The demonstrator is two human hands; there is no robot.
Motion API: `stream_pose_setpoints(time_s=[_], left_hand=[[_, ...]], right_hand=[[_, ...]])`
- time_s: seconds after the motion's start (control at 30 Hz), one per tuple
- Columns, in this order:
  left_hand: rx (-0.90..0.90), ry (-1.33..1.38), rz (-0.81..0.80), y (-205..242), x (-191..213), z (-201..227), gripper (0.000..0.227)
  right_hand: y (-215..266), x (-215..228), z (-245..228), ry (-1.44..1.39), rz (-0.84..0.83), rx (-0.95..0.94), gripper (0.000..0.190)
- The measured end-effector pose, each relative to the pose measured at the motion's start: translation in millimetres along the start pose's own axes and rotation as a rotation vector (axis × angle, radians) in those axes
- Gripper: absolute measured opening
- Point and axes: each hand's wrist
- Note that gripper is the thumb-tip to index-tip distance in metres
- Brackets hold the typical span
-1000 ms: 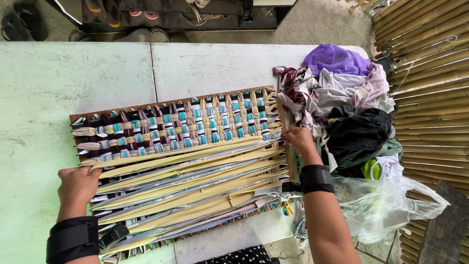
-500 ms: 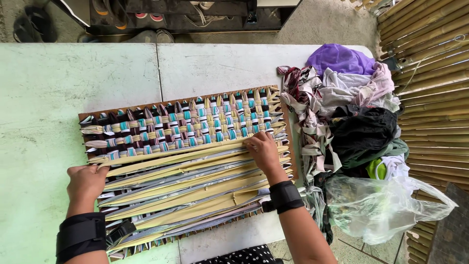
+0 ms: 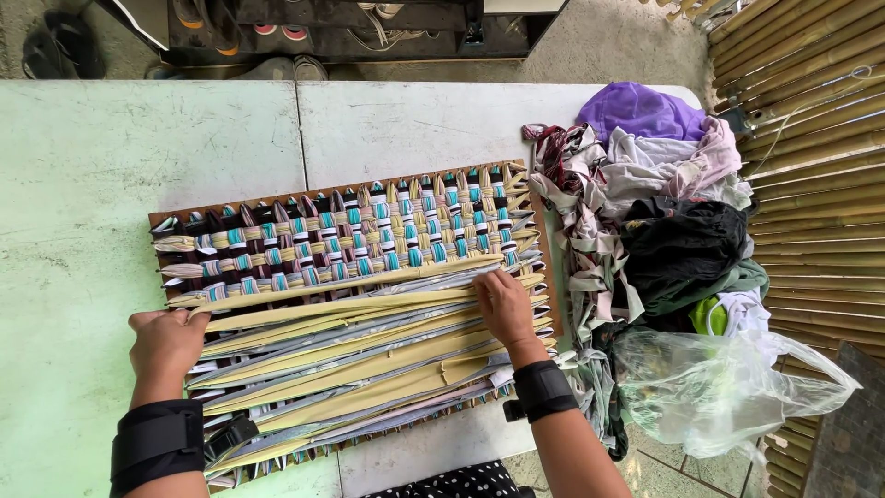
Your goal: The person weaves a rug on a wooden loom by interlacing strips of yellow fabric through the loom with both hands, occasionally shifting the fabric to adjust its position.
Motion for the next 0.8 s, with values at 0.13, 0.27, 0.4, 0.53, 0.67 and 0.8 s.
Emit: stream_pose_setpoints(time_s=[0.13, 0.27, 0.4, 0.53, 0.67, 0.8], left_hand=[[0.001, -0.027, -0.015, 7, 6, 4, 0.054], [-0.007, -0.033, -0.016, 4, 7, 7, 0.054], [-0.022, -0.075, -0.007, 2, 1, 2, 0.054], [-0.001, -0.065, -0.027, 7, 6, 5, 0.056], [-0.011, -0.066, -0.017, 3, 4, 1, 0.056], [-0.042, -0.064, 0.001, 1, 4, -4, 0.057]], right_hand=[[-18, -3, 4, 0.033, 0.015, -0.093, 0.014], [-36, 0, 3, 0.13, -0.087, -0.143, 0.025], [-38, 5, -3, 0.166, -0.208, -0.179, 0.029], [-36, -1, 1, 0.152, -0.194, -0.124, 0.021], [-41, -17, 3, 0.148, -0.014, 0.015, 0.008], [-47, -23, -9, 0.182, 0.05, 0.096, 0.006]])
Point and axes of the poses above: each hand's wrist, its own y-axis away from the middle knuckle, its own x-axis out of the back of the hand, z = x × y, and after that the axes turned 10 degrees about -y, right-handed
